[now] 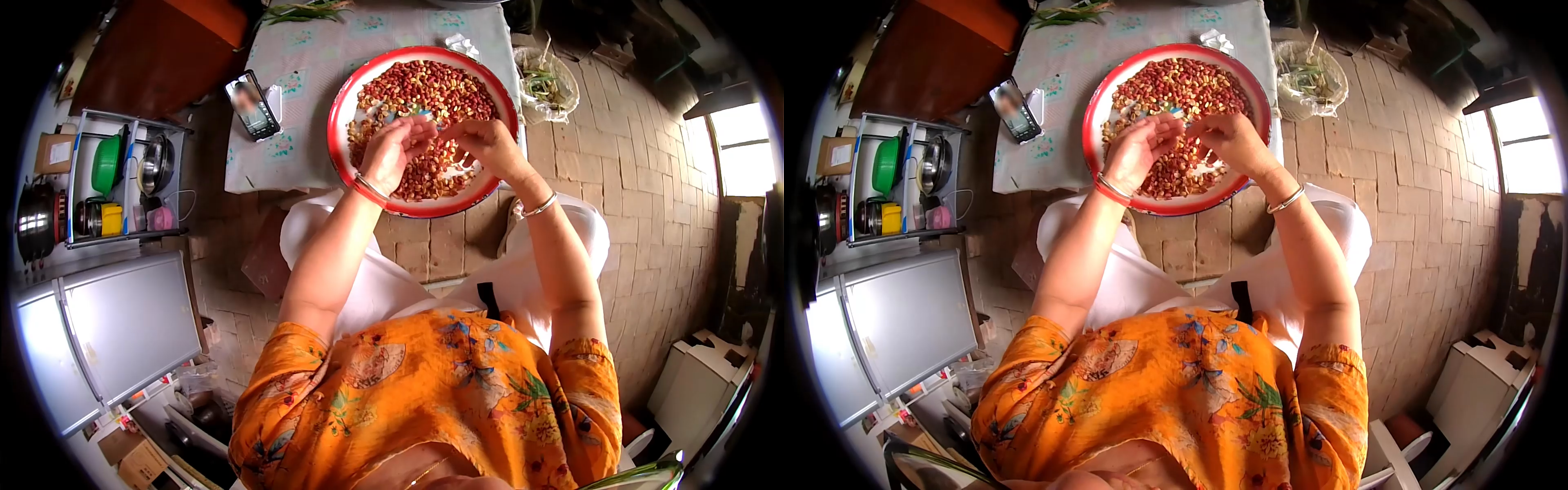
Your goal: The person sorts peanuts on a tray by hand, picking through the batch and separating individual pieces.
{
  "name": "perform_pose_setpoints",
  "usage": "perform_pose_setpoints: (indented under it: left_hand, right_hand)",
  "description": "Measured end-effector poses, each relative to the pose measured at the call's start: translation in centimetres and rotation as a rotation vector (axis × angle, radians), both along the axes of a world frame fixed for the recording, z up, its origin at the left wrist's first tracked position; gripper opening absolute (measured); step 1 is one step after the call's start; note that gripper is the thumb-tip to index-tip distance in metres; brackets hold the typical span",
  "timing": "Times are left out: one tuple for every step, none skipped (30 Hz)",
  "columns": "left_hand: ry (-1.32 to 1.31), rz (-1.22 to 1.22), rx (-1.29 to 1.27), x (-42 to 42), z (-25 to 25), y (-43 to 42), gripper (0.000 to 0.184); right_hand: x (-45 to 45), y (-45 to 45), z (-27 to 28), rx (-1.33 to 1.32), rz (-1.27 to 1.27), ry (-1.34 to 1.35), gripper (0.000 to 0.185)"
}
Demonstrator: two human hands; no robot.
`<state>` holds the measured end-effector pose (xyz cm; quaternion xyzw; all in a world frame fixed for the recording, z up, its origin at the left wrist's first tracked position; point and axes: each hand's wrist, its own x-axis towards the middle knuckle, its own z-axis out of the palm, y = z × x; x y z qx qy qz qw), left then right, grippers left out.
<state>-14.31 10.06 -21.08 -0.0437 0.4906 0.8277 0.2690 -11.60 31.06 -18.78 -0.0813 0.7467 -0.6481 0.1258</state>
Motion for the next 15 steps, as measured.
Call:
perform_pose_setpoints:
  left_hand:
    - [0.007,0.011,-0.01,-0.1,-0.2,-0.1,0.033]
    - [-0.011,0.015,-0.035,-0.4,-0.5,0.0,0.034]
    - [-0.005,0.005,-0.027,-0.5,-0.7,0.0,0.035]
    - [0.001,-0.005,-0.019,-0.5,-1.0,0.0,0.036]
    - [0.016,-0.022,-0.042,-0.2,-0.5,0.1,0.037]
    - [0.042,-0.035,-0.006,-0.2,-0.7,0.1,0.036]
    - [0.058,-0.03,-0.004,0.0,-0.6,0.3,0.034]
    - [0.076,-0.025,-0.002,0.1,-0.4,0.4,0.032]
    - [0.079,-0.03,-0.021,0.1,-0.2,0.5,0.031]
    - [0.081,-0.035,-0.041,0.2,0.0,0.6,0.03]
    - [0.082,-0.039,-0.06,0.2,0.1,0.6,0.029]
    - [0.081,-0.042,-0.061,0.2,0.1,0.6,0.028]
    - [0.08,-0.045,-0.062,0.0,0.1,0.5,0.027]
    - [0.077,-0.048,-0.062,-0.1,0.0,0.4,0.027]
    - [0.083,-0.049,-0.062,-0.2,-0.1,0.4,0.026]
  right_hand:
    - [0.3,0.0,0.3,0.023,0.035,-0.02,0.022]
    - [0.5,0.1,0.2,0.028,0.045,0.091,0.022]
    - [0.5,0.5,0.0,0.134,0.001,0.157,0.021]
    - [0.1,1.0,-0.4,0.241,-0.041,0.222,0.02]
    - [-0.3,1.4,-0.6,0.378,-0.145,0.372,0.017]
    - [-0.5,2.2,-0.5,0.478,-0.169,0.489,0.013]
    - [-0.5,3.0,-0.4,0.537,-0.135,0.379,0.013]
    - [-0.4,3.3,0.1,0.592,-0.101,0.268,0.012]
    - [-0.3,3.3,-0.2,0.614,-0.064,0.293,0.011]
    - [-0.1,3.3,-0.8,0.636,-0.026,0.315,0.01]
    - [0.2,3.2,-1.2,0.657,0.013,0.337,0.009]
    - [0.5,3.1,-1.5,0.731,0.015,0.342,0.009]
    - [0.8,2.9,-1.9,0.805,0.017,0.345,0.008]
    - [1.1,2.7,-2.2,0.88,0.021,0.348,0.008]
    - [1.1,2.7,-2.5,0.948,-0.014,0.348,0.008]
